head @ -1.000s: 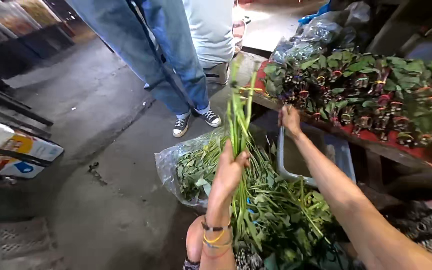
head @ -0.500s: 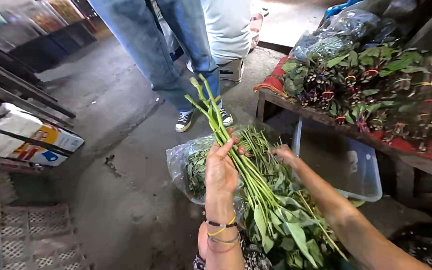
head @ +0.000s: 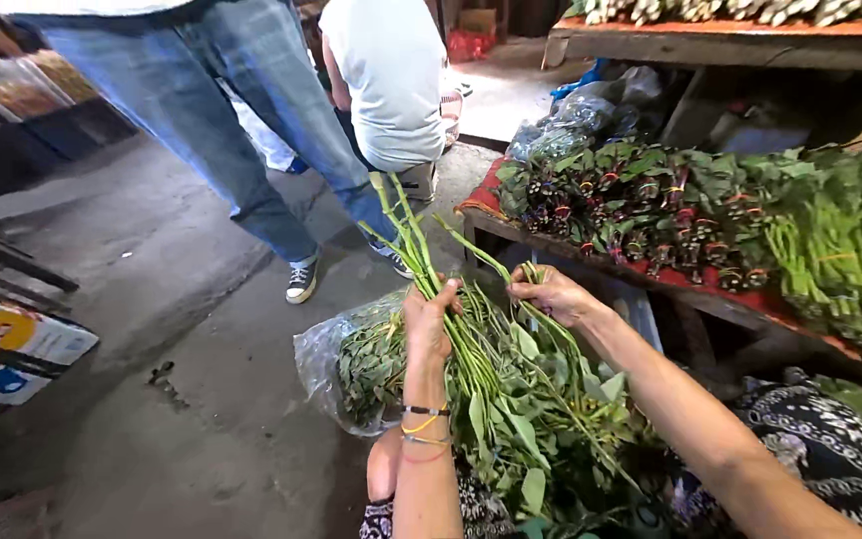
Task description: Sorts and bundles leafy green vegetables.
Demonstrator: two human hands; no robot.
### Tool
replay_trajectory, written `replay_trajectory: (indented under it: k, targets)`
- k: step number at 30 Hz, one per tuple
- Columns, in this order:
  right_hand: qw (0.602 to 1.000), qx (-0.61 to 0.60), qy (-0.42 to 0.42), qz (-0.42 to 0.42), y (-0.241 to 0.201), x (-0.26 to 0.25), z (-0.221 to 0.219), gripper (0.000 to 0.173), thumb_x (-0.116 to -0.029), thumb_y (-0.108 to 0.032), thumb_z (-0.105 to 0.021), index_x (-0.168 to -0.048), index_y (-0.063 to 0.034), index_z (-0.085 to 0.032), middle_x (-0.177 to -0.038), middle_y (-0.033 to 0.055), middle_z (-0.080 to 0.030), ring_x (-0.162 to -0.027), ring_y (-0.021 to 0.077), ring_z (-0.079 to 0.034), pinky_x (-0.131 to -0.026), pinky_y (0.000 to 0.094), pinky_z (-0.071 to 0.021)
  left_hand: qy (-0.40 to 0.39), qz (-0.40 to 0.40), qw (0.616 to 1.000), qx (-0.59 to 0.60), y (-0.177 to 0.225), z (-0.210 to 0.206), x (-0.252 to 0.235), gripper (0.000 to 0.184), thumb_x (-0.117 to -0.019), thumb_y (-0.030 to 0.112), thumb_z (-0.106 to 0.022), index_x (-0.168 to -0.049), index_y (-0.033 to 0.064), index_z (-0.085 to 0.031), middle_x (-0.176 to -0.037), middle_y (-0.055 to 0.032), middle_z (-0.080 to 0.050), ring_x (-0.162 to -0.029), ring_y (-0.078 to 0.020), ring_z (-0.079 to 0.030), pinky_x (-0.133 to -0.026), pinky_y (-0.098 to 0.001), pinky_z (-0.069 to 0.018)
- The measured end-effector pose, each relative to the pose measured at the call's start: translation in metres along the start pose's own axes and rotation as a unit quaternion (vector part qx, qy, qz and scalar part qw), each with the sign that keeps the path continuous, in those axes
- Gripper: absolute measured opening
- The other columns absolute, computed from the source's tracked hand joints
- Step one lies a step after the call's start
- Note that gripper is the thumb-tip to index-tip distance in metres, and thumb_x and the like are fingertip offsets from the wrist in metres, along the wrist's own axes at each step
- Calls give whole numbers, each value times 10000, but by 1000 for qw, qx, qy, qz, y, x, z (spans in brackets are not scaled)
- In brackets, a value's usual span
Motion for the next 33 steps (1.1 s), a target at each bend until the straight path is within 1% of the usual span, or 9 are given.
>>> replay_trajectory:
  k: [9, 12, 15, 17, 19, 22, 27, 31, 33]
  targets:
    - [995, 86, -33, 28, -7, 28, -34, 136, -903, -46, -720, -882, -105, -599, -673, -68, -569, -461, -8, -416, -425, 156, -344, -46, 29, 998, -14, -20, -28, 0, 165, -935, -65, -665, -1044, -28, -546, -658, -59, -587, -474, -91, -536, -482, -215, -509]
    - [989, 143, -20, 38, -6, 28, -35, 130, -904, -86, -733, -884, -96, -605, -682, -76, -555, -491, -7, -436, -452, 165, -367, -76, 23, 997, -10, -18, -32, 3, 202, -911, -78, -688, -1066, -42, -563, -731, -82, -630, -499, -90, -538, -491, -215, -500]
    - [961, 245, 20, 128, -11, 29, -32, 233, -896, -212, -762, -1049, -51, -689, -925, -7, -684, -812, 37, -639, -756, 238, -545, -76, 13, 997, -16, -17, -34, 3, 222, -886, -80, -715, -1048, -38, -569, -711, -63, -606, -507, -87, -533, -502, -213, -501]
    - [934, 288, 63, 201, -15, 33, -32, 310, -907, -249, -756, -1127, -35, -708, -1022, 37, -728, -911, 62, -687, -836, 258, -575, -67, 6, 997, -23, -18, -33, 4, 217, -879, -80, -722, -1040, -44, -581, -697, -56, -598, -503, -85, -529, -494, -212, -496]
    - [914, 307, 104, 243, -14, 38, -32, 263, -896, -232, -750, -1063, -29, -739, -965, 42, -743, -858, 61, -693, -809, 252, -577, -67, -6, 997, -43, -19, -32, 7, 232, -875, -67, -729, -1059, -50, -590, -706, -56, -607, -515, -81, -537, -500, -218, -499]
    - [843, 412, 124, 325, -21, 49, -36, 208, -921, -160, -690, -1008, 13, -768, -918, 131, -757, -835, 213, -736, -812, 408, -601, -61, -33, 990, -120, -12, -34, 12, 299, -861, 1, -773, -1115, -62, -629, -794, -79, -645, -584, -95, -580, -560, -250, -525]
    - [703, 579, 102, 400, -23, 50, -68, 213, -778, -20, -678, -964, 64, -738, -856, 219, -706, -662, 392, -711, -557, 571, -572, -46, -60, 968, -240, -4, -18, 12, 322, -859, 129, -811, -1111, -22, -680, -882, -115, -690, -707, -159, -650, -673, -340, -570]
    - [616, 653, 99, 429, -28, 57, -76, 171, -797, -81, -741, -915, 35, -695, -832, 190, -682, -600, 342, -688, -479, 478, -554, -42, -58, 972, -224, -8, -17, 11, 274, -865, 90, -799, -1084, -28, -684, -814, -93, -676, -618, -126, -619, -595, -293, -550]
    - [610, 639, 92, 460, -32, 57, -75, 143, -817, -96, -699, -882, 30, -682, -788, 179, -659, -591, 335, -673, -464, 461, -535, -42, -45, 984, -168, -9, -17, 11, 236, -867, 18, -776, -1061, -49, -660, -737, -68, -647, -543, -87, -577, -527, -237, -518]
Point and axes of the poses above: each hand's wrist, its own x-axis away from the middle knuckle, its own z-axis out of the back of the hand, y = z × x, the point moved 6 cm from there along -x, towards the middle knuckle
